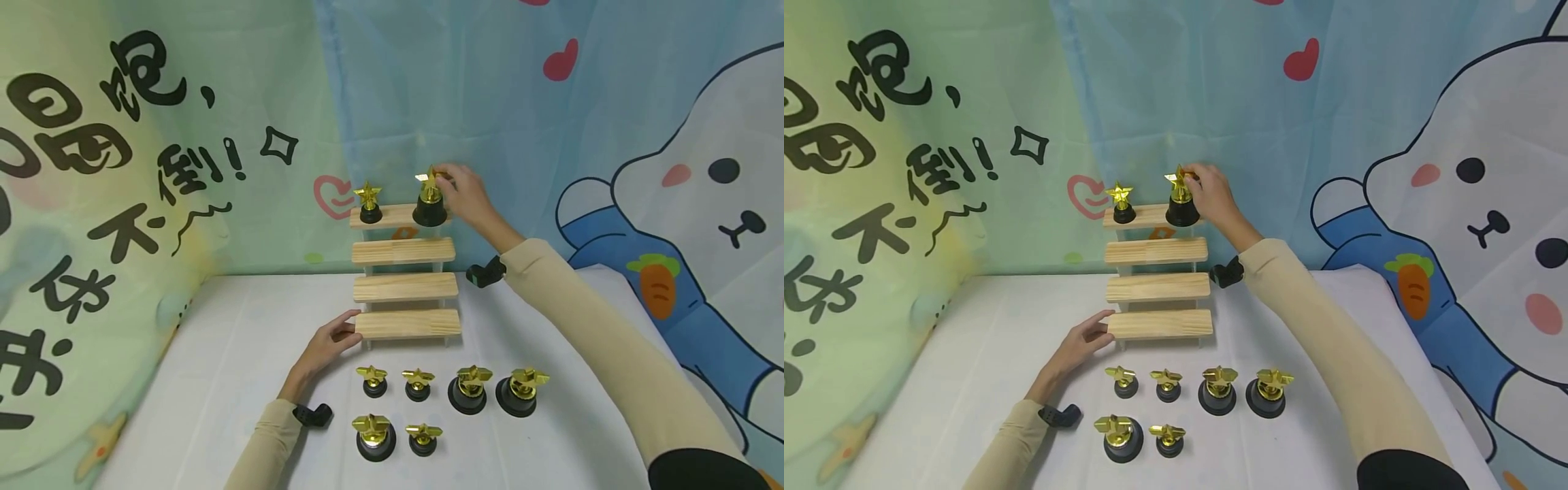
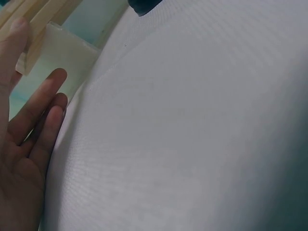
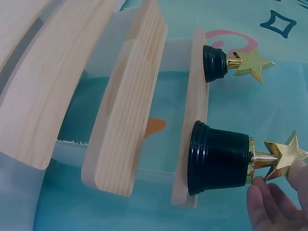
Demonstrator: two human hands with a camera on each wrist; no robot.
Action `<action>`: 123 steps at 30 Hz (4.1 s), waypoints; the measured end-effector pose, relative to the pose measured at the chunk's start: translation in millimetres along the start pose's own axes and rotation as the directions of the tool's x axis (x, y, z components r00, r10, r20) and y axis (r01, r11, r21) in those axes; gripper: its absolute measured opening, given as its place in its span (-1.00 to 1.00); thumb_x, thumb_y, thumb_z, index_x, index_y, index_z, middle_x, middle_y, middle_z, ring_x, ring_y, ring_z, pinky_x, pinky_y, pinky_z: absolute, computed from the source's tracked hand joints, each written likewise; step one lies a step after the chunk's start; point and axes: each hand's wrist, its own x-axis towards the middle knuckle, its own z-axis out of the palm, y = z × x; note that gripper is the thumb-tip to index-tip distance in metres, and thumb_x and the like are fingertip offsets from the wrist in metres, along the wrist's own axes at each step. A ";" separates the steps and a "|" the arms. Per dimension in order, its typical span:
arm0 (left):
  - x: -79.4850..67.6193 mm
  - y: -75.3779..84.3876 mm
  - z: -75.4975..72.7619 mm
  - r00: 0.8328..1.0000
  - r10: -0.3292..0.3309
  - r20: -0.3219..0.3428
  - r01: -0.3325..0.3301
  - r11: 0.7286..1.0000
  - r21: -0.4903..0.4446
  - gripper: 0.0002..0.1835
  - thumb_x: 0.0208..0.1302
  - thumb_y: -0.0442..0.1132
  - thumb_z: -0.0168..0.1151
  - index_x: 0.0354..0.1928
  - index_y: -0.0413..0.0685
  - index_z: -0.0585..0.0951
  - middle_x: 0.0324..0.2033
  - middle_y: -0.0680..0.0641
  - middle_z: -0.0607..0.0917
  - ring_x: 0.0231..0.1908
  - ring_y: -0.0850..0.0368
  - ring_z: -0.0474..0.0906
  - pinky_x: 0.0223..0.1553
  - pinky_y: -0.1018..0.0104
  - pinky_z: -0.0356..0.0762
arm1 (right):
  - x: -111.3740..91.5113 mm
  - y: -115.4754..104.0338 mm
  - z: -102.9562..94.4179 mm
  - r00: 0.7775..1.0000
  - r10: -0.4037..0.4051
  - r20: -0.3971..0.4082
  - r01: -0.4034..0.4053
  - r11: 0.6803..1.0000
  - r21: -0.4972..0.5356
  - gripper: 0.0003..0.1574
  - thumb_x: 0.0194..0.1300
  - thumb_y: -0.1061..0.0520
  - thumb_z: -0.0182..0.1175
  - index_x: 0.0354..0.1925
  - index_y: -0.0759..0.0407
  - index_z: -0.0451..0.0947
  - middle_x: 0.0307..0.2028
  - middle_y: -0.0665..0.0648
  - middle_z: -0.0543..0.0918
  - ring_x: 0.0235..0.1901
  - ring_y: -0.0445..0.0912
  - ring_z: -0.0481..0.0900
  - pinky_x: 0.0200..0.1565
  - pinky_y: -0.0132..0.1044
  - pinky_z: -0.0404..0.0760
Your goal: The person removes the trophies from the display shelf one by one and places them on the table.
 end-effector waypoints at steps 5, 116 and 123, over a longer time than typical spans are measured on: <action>-0.4 -0.6 0.0 1.000 0.001 0.000 -0.001 1.000 0.001 -0.41 0.28 -0.09 0.29 0.36 0.16 0.41 -0.03 -0.17 0.71 -0.08 0.17 0.64 -0.10 0.40 0.56 | -3.2 -1.5 -1.4 1.000 0.021 0.010 -0.022 0.999 0.023 -0.53 0.54 0.12 -0.10 0.29 0.28 0.35 0.14 0.37 0.47 0.10 0.23 0.49 0.11 0.09 0.47; -3.1 3.6 0.7 1.000 -0.001 -0.014 0.002 1.000 0.018 -0.39 0.29 -0.11 0.30 0.36 0.04 0.40 -0.03 -0.19 0.71 -0.09 0.21 0.63 -0.12 0.42 0.55 | -331.5 26.7 19.9 0.654 0.468 0.595 -0.721 0.624 0.302 -0.40 0.29 -0.01 0.27 0.18 0.31 0.47 0.19 0.24 0.53 0.10 -0.04 0.55 0.02 -0.12 0.59; -3.0 3.6 0.7 1.000 -0.008 -0.018 0.009 1.000 0.024 -0.40 0.28 -0.06 0.29 0.36 0.11 0.41 -0.04 -0.15 0.71 -0.08 0.19 0.62 -0.11 0.41 0.54 | -329.0 30.4 19.1 0.667 0.426 0.611 -0.699 0.643 0.314 -0.39 0.31 0.00 0.25 0.18 0.34 0.44 0.06 0.14 0.63 -0.04 -0.13 0.60 -0.03 -0.13 0.58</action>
